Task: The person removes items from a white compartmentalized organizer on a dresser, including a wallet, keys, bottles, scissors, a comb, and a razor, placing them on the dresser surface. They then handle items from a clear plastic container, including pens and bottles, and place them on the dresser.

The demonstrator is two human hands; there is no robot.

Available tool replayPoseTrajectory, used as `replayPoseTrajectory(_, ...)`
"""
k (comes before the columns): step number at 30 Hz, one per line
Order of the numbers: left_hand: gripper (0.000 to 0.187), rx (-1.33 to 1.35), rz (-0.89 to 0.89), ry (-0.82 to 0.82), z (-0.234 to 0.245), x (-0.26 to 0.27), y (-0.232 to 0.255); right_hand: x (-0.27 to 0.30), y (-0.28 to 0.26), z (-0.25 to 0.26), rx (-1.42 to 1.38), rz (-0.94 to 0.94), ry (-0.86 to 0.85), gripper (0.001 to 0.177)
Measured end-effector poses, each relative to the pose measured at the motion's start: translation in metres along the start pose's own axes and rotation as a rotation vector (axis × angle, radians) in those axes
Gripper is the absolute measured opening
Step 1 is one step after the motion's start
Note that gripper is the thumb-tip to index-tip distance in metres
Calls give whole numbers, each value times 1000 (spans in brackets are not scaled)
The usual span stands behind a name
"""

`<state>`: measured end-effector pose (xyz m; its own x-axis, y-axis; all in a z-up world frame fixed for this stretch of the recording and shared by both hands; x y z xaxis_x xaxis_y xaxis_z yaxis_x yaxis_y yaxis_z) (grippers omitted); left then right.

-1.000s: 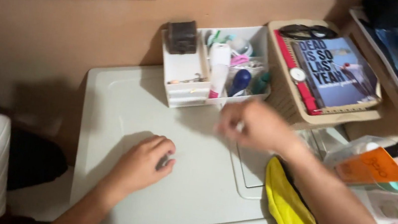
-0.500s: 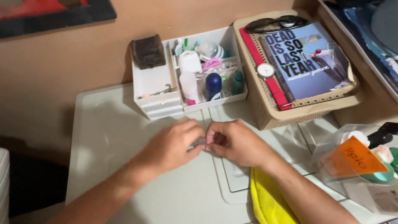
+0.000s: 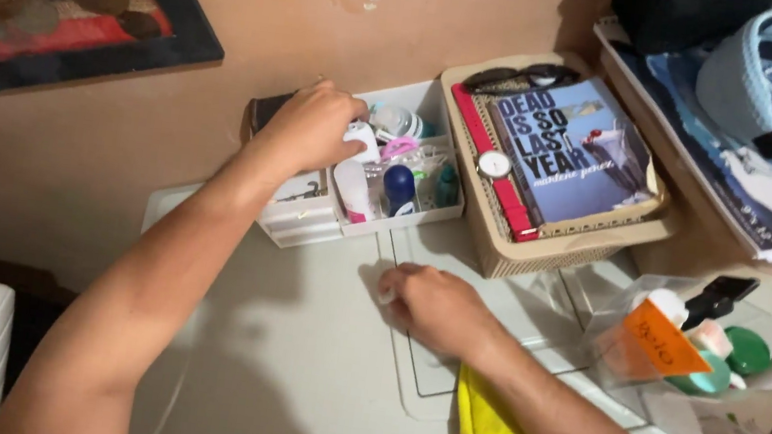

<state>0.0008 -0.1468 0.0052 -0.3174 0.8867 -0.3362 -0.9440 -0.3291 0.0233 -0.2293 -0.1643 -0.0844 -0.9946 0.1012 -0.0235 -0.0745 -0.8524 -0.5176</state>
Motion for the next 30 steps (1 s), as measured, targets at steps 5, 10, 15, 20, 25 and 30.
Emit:
replayPoseTrajectory(5, 38, -60, 13, -155, -11, -12, -4, 7, -11, -5, 56, 60, -13, 22)
replayPoseTrajectory(10, 39, -37, 32, -179, -7, -13, 8, 12, -18, -3, 80, 86, -29, 22)
replayPoseTrajectory(15, 43, -66, -8, -139, -1, -14, 17, 17, -27, 4, 89, 101, -48, 24)
replayPoseTrajectory(20, 45, -56, 17, -186, -13, -22, 16, 16, -26, 0, 88, 116, -53, 26)
replayPoseTrajectory(25, 43, 36, 109, -202, 17, -18, 28, 17, -28, 1, 66, 127, -51, 25)
replayPoseTrajectory(30, 33, 116, 120, -63, 18, -32, 32, 17, -22, -10, 57, 141, -57, 26)
Point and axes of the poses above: each hand's wrist, its own x-axis away from the middle knuckle, its own z-axis out of the back of the hand, y = z × x, the point moved 6 cm from there along -x, towards the middle knuckle, and after that the axes turned 7 degrees about y, right-handed, at the moved point
